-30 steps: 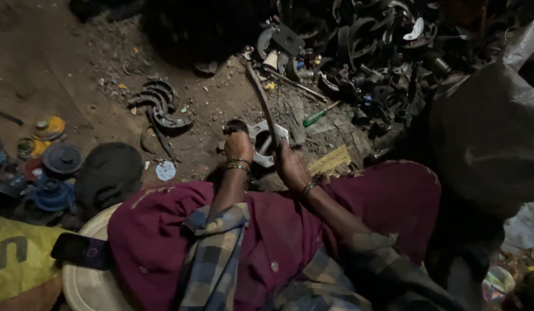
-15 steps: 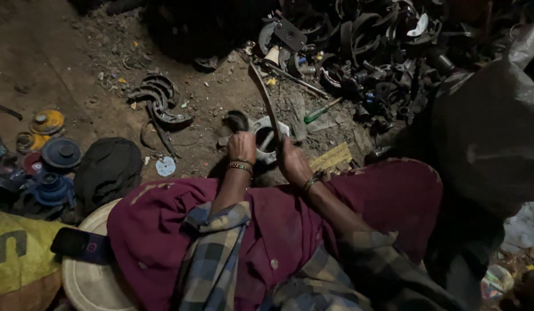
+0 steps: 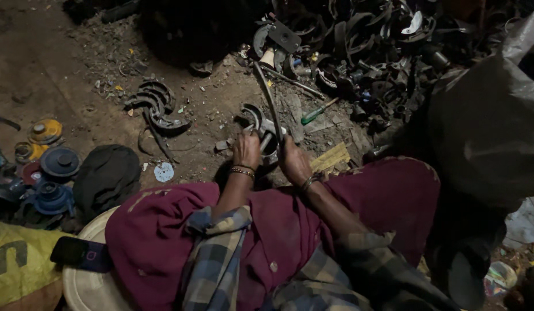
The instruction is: The person sits on the ground of a scrap-metal workshop and hammers curved sickle blades against a heavy metal block, repositioning and turning each blade by hand between strikes. They use a hammer and a punch-like tool to work the blades one at a time, setting finished pieces aside among piles of scrap metal.
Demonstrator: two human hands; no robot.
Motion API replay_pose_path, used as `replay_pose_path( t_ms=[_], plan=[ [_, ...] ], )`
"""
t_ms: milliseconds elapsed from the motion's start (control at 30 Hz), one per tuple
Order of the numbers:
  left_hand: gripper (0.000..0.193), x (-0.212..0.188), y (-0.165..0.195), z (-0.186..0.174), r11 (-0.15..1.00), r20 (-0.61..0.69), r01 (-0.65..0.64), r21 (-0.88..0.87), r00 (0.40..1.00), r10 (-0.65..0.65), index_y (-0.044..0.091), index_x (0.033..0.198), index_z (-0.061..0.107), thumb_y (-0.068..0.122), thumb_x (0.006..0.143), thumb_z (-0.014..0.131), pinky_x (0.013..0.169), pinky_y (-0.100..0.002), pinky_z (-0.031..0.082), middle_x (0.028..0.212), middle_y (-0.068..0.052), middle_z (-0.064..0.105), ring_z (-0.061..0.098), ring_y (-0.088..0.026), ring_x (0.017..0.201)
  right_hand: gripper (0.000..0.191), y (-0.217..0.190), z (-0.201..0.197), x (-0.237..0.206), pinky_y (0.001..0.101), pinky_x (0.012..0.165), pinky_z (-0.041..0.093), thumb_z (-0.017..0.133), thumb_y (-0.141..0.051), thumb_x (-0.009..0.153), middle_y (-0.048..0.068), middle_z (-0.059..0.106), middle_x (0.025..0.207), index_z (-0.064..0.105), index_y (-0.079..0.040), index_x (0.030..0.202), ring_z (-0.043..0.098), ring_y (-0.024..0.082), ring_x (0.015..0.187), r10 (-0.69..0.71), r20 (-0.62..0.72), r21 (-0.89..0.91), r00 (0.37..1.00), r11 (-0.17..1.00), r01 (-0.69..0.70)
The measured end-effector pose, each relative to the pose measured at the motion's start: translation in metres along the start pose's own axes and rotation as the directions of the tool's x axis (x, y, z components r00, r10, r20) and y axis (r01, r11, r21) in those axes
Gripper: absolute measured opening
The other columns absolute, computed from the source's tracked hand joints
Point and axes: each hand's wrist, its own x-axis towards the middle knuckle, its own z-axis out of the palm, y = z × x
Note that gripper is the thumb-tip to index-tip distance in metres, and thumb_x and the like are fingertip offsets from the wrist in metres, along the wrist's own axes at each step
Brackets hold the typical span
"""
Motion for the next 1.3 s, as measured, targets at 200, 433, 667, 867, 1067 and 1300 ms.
replay_pose_path(
  t_ms=[200, 433, 667, 867, 1067, 1300],
  plan=[
    [0.033, 0.003, 0.001, 0.008, 0.997, 0.016, -0.009, 0.078, 1.0, 0.008, 0.004, 0.117, 0.067, 0.004, 0.085, 0.062, 0.073, -0.044, 0.059, 0.105, -0.021, 0.069, 0.07, -0.034, 0.091, 0.021, 0.003, 0.0, 0.004, 0.061, 0.072, 0.049, 0.051, -0.01, 0.098, 0.032, 0.068, 0.086, 0.048, 0.004, 0.114, 0.066, 0.052, 0.083, -0.015, 0.125, -0.122, 0.992, 0.992, 0.031],
    [0.02, 0.005, 0.001, -0.002, 0.988, 0.096, 0.14, -0.061, 0.986, -0.133, 0.007, 0.107, 0.068, 0.016, 0.091, 0.07, 0.085, -0.049, 0.055, 0.11, -0.02, 0.067, 0.065, -0.038, 0.105, 0.025, 0.01, 0.005, 0.001, 0.0611, 0.074, 0.05, 0.054, -0.009, 0.091, 0.031, 0.07, 0.088, 0.054, 0.002, 0.113, 0.067, 0.053, 0.087, -0.006, 0.171, -0.098, 0.985, 0.995, 0.023],
    [0.025, 0.009, 0.002, -0.002, 0.973, -0.105, 0.143, -0.182, 0.981, -0.164, 0.005, 0.103, 0.068, 0.018, 0.084, 0.077, 0.086, -0.051, 0.052, 0.115, -0.025, 0.062, 0.061, -0.041, 0.108, 0.029, 0.011, 0.003, 0.003, 0.06, 0.073, 0.05, 0.059, -0.012, 0.092, 0.031, 0.069, 0.089, 0.054, 0.003, 0.116, 0.066, 0.052, 0.087, 0.016, 0.188, -0.116, 0.982, 0.993, 0.006],
    [0.013, 0.013, 0.001, 0.008, 0.944, -0.066, 0.154, -0.291, 0.981, -0.181, 0.002, 0.1, 0.067, 0.006, 0.088, 0.072, 0.08, -0.05, 0.055, 0.104, -0.02, 0.068, 0.068, -0.04, 0.098, 0.035, 0.013, 0.003, 0.003, 0.0563, 0.075, 0.052, 0.07, -0.022, 0.091, 0.028, 0.071, 0.093, 0.059, -0.002, 0.117, 0.067, 0.049, 0.089, 0.08, 0.139, -0.007, 0.987, 0.997, -0.08],
    [0.007, 0.006, 0.009, 0.004, 0.945, -0.024, 0.089, -0.315, 0.995, -0.102, 0.002, 0.089, 0.071, 0.0, 0.084, 0.066, 0.071, -0.052, 0.055, 0.093, -0.024, 0.07, 0.069, -0.043, 0.086, 0.041, 0.0, -0.01, 0.004, 0.0542, 0.072, 0.053, 0.066, -0.019, 0.094, 0.027, 0.071, 0.096, 0.057, -0.005, 0.131, 0.067, 0.048, 0.088, -0.014, -0.077, 0.092, 0.997, 0.996, 0.021],
    [0.007, 0.006, 0.015, 0.002, 0.963, -0.005, 0.09, -0.253, 0.995, -0.095, 0.004, 0.089, 0.075, 0.003, 0.086, 0.069, 0.07, -0.052, 0.056, 0.084, -0.025, 0.071, 0.07, -0.044, 0.082, 0.037, -0.018, -0.024, -0.002, 0.0534, 0.074, 0.053, 0.062, -0.018, 0.101, 0.029, 0.069, 0.099, 0.054, -0.001, 0.133, 0.066, 0.048, 0.089, -0.099, -0.165, 0.11, 0.981, 0.987, 0.118]
  ],
)
